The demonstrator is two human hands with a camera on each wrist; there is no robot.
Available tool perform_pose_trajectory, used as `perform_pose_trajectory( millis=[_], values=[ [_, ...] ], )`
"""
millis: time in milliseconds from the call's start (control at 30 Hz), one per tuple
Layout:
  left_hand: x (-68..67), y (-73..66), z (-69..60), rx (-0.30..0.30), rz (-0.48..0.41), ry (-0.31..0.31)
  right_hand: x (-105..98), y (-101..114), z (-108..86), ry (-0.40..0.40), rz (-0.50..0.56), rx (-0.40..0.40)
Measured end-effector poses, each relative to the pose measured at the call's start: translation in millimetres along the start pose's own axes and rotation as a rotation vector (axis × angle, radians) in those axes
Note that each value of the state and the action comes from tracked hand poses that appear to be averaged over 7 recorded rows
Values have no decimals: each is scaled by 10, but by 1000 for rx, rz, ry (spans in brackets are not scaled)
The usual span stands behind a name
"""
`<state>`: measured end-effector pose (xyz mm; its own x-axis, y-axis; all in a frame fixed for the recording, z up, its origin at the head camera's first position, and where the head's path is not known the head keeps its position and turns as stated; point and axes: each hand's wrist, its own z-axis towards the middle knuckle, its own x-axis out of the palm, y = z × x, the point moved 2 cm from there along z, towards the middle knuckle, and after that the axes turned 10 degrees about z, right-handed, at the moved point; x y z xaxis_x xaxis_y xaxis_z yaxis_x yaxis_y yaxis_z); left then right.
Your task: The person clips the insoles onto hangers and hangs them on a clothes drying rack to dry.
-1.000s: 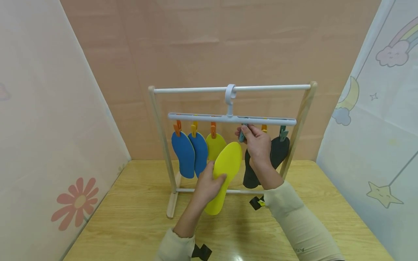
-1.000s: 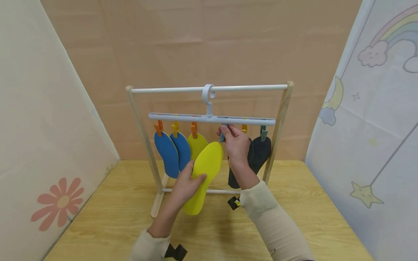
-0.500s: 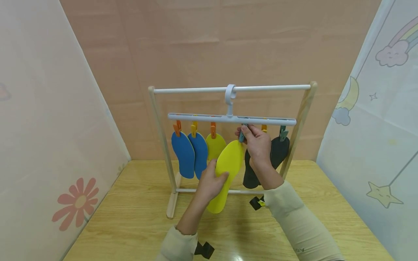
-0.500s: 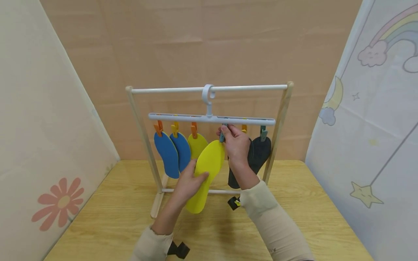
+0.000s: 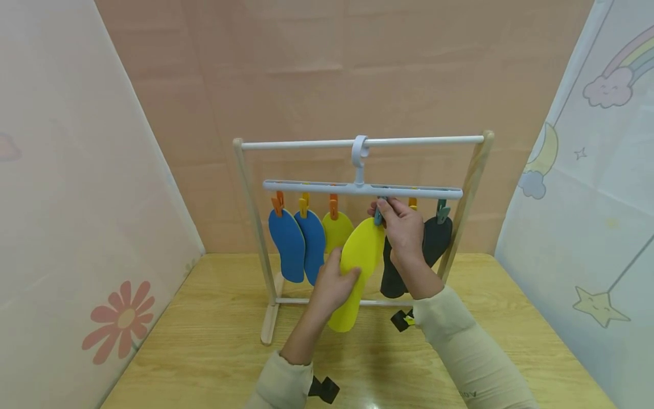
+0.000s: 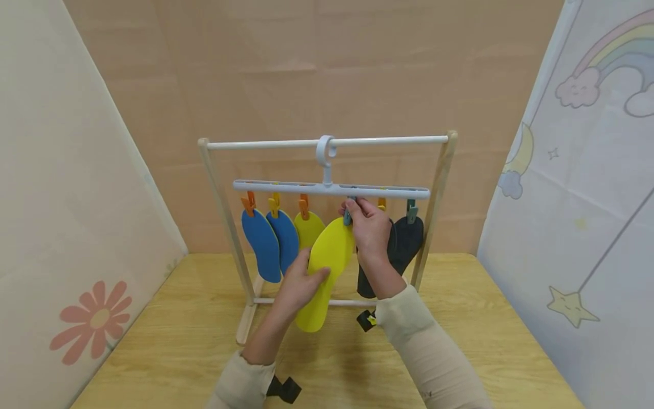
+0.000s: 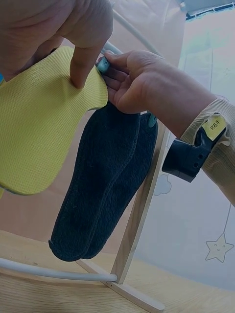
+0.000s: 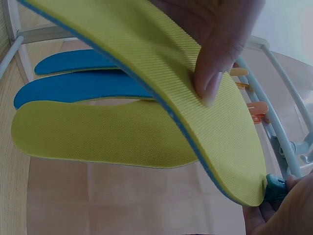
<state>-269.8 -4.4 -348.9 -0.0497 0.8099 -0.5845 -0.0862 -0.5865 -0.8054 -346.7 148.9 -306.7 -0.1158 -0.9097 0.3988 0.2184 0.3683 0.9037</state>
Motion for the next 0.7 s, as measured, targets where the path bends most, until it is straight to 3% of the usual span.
perform_pose_trajectory(
  millis=[700],
  values=[
    [53,-22,60,-20,-29,3,-12,-6,2,8,-25,-14]
  ],
)
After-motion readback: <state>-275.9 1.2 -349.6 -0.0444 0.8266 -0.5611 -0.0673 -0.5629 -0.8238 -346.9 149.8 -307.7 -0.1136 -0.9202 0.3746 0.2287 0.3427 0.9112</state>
